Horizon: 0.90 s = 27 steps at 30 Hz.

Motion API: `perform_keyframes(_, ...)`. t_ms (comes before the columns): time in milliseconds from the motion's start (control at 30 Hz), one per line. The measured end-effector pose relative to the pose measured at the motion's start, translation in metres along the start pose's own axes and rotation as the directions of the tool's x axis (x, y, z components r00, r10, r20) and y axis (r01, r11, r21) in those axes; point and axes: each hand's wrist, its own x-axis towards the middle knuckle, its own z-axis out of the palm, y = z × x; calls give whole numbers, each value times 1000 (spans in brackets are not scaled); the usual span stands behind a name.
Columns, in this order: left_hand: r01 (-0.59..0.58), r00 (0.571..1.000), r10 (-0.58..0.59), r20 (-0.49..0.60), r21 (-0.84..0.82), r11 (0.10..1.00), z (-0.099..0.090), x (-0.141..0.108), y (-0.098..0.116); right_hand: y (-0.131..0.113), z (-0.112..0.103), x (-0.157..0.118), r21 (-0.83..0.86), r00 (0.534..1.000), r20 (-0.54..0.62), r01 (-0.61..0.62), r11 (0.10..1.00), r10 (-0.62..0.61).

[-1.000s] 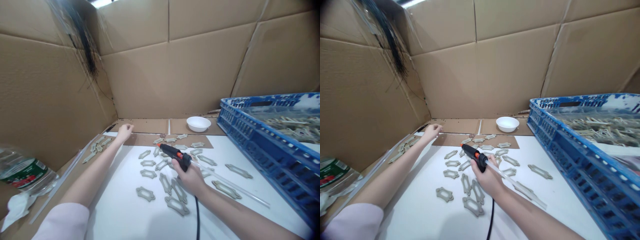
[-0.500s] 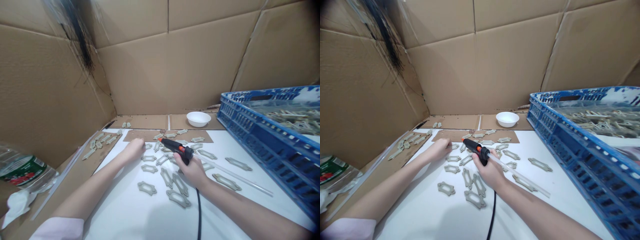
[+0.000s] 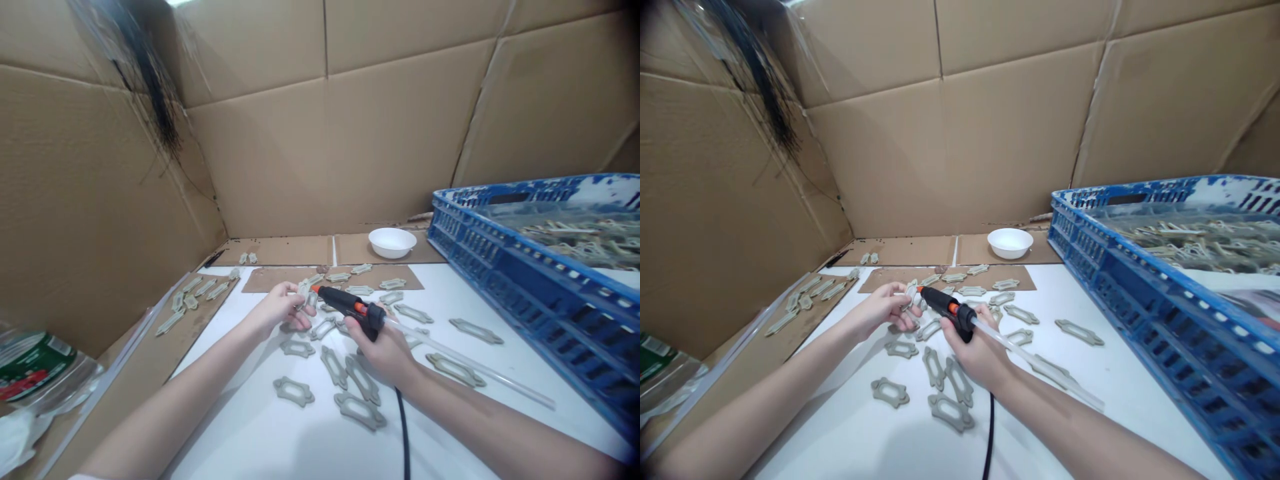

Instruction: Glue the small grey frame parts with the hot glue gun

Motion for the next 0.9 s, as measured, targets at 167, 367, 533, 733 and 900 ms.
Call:
perform_keyframes(167,-38,999,40,-22,88,995,3,-5,0,-1,-3,-1,-26,999,4,53,998,-53)
perform_keyframes(367,-154,985,164,-51,157,975,3,-11,0,-3,-4,0,-66,991,21,132,989,-131)
perform_keyframes(533,-192,977,208,-53,212,958,1,-9,-5,-3,-4,0,-85,987,21,161,983,-160)
perform_keyframes(733,-192,975,210,-69,206,960,2,-9,-7,-4,-4,0,-87,986,37,165,982,-163)
perform_keyframes(900,-194,976,208,-62,177,965,3,-9,-8,-5,-5,0,-96,983,32,182,979,-179)
